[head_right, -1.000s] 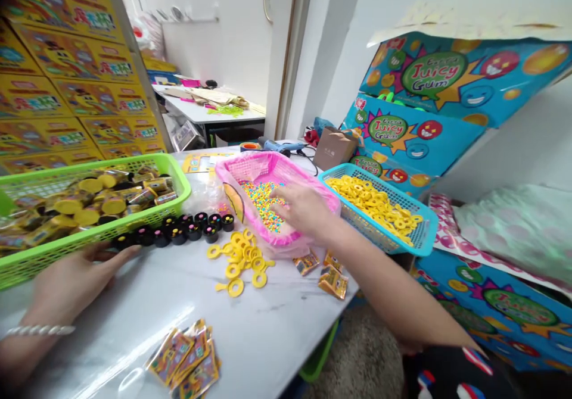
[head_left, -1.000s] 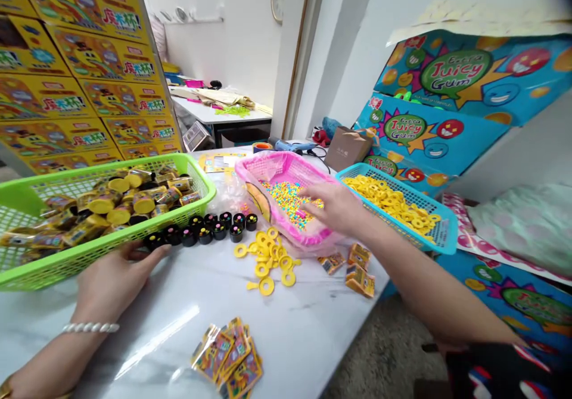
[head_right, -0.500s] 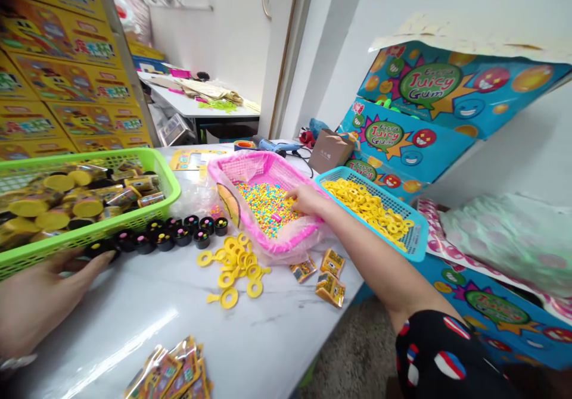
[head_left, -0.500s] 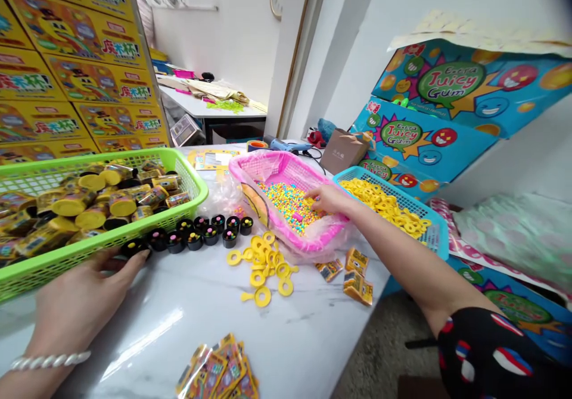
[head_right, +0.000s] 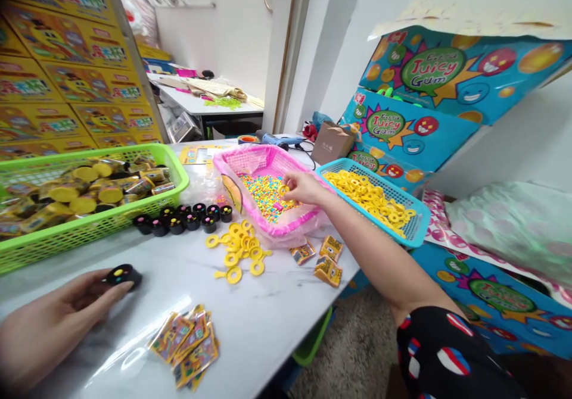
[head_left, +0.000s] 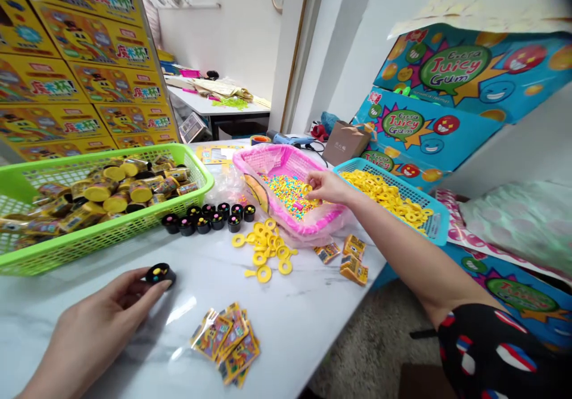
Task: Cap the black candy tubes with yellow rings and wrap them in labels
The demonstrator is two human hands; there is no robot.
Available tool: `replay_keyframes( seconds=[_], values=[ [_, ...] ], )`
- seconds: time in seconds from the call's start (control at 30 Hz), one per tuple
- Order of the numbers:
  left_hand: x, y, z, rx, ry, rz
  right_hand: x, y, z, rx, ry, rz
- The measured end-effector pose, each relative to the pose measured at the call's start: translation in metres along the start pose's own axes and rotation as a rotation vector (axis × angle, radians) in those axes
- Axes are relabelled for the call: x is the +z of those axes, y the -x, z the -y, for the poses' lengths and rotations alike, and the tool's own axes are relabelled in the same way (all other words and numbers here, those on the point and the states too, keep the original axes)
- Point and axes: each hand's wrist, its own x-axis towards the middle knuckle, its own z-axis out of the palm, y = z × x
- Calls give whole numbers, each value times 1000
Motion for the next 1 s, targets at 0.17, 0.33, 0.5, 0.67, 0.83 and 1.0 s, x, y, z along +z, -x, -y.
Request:
replay_keyframes(
  seconds=[0.17,0.33,0.5,0.67,0.83,1.0],
  values=[
    [-5,19,-22,8,2,28,7,-3,10,39,-196,-39],
    [-3,17,-17,80,30,18,1,11,27,63,-245,-124],
    [0,23,-8,315,39,56,50,64,75,-217,-86,-11],
    [-1,29,-8,420,39,62,124,91,94,-541,242,67],
    [-1,35,-13,455,92,60,138,74,98,-550,239,-136],
    [-3,35,-17,454,104,93,140,64,119,-472,189,-91]
  ],
)
